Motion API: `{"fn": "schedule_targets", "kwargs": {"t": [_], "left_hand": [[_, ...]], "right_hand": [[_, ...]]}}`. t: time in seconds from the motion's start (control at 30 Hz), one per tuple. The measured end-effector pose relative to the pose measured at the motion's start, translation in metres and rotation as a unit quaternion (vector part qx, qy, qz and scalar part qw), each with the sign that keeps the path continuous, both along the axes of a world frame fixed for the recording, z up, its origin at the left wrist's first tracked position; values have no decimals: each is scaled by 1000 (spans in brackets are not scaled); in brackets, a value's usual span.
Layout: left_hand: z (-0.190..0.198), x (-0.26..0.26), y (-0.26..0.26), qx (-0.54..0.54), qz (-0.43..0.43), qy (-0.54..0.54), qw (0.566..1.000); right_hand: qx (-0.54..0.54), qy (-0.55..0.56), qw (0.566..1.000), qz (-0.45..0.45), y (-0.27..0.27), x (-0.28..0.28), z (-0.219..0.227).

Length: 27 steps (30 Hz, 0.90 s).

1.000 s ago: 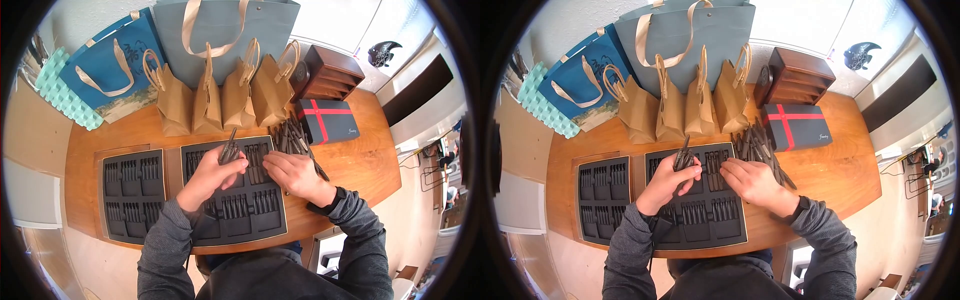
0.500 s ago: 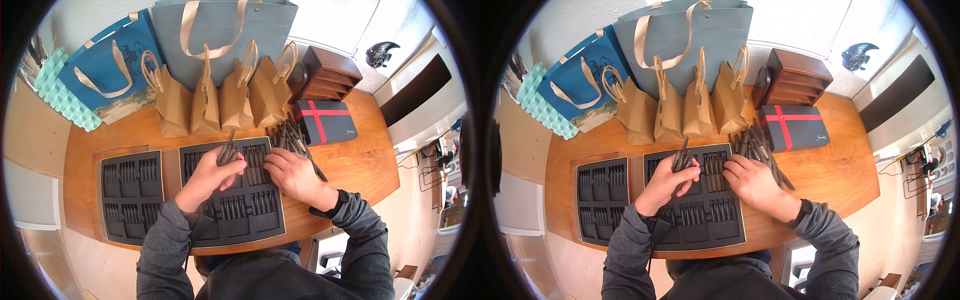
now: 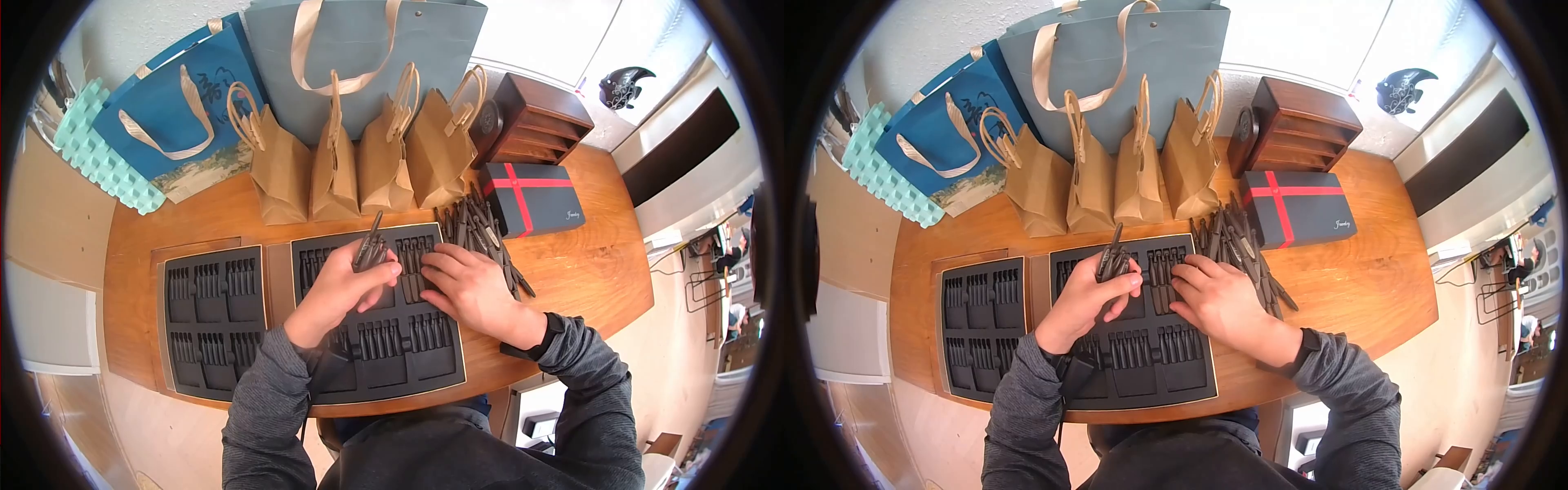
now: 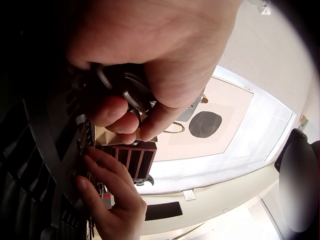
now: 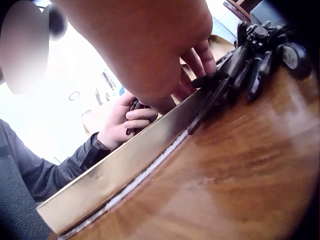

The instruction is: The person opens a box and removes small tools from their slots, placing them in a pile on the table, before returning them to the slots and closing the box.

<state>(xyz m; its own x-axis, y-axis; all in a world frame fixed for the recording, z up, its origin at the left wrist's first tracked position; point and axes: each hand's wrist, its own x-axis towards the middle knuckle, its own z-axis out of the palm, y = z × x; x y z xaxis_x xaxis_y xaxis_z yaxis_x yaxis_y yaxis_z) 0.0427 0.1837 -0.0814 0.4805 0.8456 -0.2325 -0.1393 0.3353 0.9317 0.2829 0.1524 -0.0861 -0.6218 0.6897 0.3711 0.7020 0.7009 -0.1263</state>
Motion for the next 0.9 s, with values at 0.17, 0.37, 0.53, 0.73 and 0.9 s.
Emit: {"fn": "schedule_targets", "kwargs": {"t": [0.17,0.37,0.53,0.73,0.9], "left_hand": [[-1,0,0,-2,0,5,1000],[-1,0,0,-13,-6,-11,1000],[1,-1,-1,-14,-32,-23,999],[4,-1,-2,-18,-74,-9,997],[2,-2,-4,-4,-124,4,992]], "right_hand": [[-1,-9,1000,1,0,-2,1],[-24,-1,1000,12,4,1,7],[-47,49,998,12,11,1,9],[-96,208,973,-38,16,-15,31],[-395,408,822,-38,20,-30,46]]}}
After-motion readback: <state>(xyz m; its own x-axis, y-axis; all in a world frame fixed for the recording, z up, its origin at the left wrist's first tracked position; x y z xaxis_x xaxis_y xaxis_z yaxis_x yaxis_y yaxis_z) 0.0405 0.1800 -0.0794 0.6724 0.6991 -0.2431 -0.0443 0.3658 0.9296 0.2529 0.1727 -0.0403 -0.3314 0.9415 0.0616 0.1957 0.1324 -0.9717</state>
